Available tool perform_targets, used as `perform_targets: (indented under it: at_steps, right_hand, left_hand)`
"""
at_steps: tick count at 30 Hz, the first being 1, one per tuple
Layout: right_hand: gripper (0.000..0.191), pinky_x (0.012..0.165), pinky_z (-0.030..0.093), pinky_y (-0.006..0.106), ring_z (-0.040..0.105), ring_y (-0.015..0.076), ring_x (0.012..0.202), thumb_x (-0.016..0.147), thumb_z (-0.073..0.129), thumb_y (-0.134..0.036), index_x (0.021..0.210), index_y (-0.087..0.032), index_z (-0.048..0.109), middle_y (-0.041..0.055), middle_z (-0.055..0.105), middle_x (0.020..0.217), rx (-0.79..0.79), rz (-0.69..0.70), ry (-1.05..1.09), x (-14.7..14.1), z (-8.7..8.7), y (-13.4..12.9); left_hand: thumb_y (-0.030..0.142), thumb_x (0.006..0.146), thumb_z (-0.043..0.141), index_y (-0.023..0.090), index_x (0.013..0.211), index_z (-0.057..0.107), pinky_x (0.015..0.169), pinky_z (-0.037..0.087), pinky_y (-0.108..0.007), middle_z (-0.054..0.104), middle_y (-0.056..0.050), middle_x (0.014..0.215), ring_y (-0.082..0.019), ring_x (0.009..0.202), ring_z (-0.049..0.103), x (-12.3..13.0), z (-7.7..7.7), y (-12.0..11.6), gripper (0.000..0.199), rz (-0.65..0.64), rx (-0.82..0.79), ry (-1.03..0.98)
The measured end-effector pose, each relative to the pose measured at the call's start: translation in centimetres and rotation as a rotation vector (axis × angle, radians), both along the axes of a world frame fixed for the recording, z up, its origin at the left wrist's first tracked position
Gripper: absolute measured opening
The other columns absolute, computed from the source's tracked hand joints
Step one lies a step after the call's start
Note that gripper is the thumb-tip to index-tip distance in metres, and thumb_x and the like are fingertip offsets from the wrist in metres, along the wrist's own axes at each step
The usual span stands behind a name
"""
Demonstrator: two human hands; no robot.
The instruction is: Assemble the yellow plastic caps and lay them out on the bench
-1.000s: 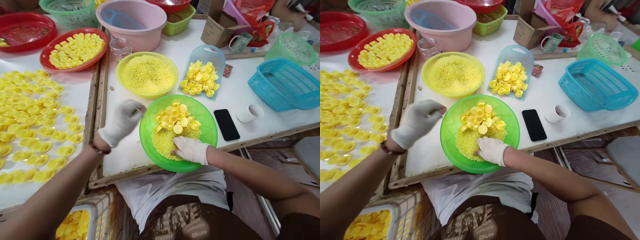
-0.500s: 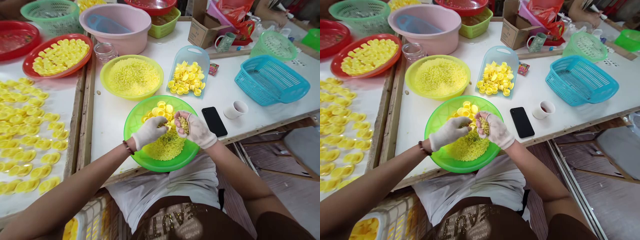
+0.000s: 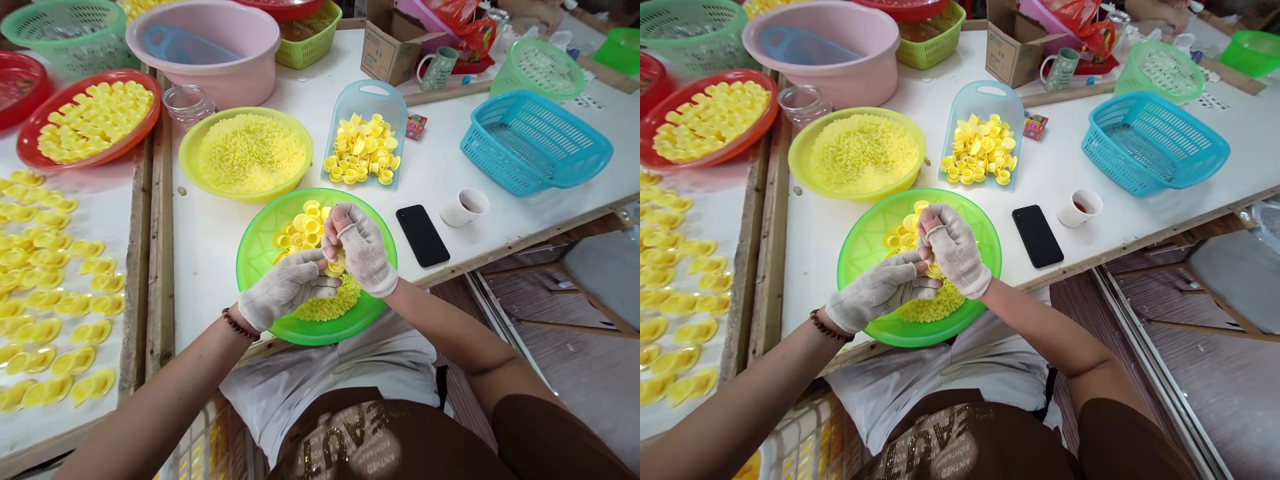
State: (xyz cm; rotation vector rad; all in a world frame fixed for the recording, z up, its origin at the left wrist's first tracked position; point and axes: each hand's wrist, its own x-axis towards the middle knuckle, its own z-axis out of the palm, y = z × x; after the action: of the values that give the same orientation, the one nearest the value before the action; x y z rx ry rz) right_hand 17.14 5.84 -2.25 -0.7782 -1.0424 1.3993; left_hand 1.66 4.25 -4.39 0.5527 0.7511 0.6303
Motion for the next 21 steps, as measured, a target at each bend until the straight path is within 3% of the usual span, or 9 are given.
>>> perform_targets:
  at_steps: [5,9,15,21]
  right_hand:
    - [0.043,0.043,0.029,0.022,0.037,0.0057,0.047,0.093,0.067,-0.059,0.08,-0.023,0.047,-0.0071,0.042,0.066,-0.078,0.031,0.071,0.2,0.3,0.4]
    - [0.04,0.041,0.022,0.024,0.03,0.0061,0.045,0.093,0.065,-0.059,0.081,-0.024,0.049,-0.0073,0.04,0.064,-0.092,0.041,-0.01,1.5,0.5,-0.1]
    - [0.025,0.05,0.035,0.025,0.042,0.0098,0.053,0.095,0.064,-0.048,0.091,-0.024,0.057,-0.0051,0.05,0.067,-0.042,0.149,-0.449,3.3,-1.1,-1.3]
    - [0.014,0.071,0.045,0.029,0.054,0.0134,0.075,0.093,0.063,-0.032,0.09,-0.021,0.056,-0.0008,0.06,0.086,0.168,0.169,-0.706,3.4,-1.1,-1.5]
  left_hand:
    - [0.013,0.082,0.075,0.013,0.116,0.068,0.073,0.065,-0.031,0.076,-0.012,0.104,-0.02,0.078,0.077,0.0,0.2,-0.1,0.035,0.015,0.005,0.028]
    - [0.012,0.081,0.074,0.012,0.122,0.067,0.072,0.066,-0.03,0.076,-0.01,0.093,-0.021,0.077,0.077,-0.5,0.8,-0.3,0.042,0.063,0.046,0.106]
    - [0.023,0.085,0.074,0.014,0.123,0.07,0.078,0.066,-0.035,0.075,-0.009,0.097,-0.023,0.08,0.078,-1.1,1.6,-0.6,0.04,0.139,0.169,0.178]
    - [0.032,0.079,0.085,0.014,0.12,0.072,0.087,0.065,-0.037,0.076,-0.008,0.103,-0.021,0.085,0.076,-0.9,1.9,-1.4,0.047,0.217,0.281,0.305]
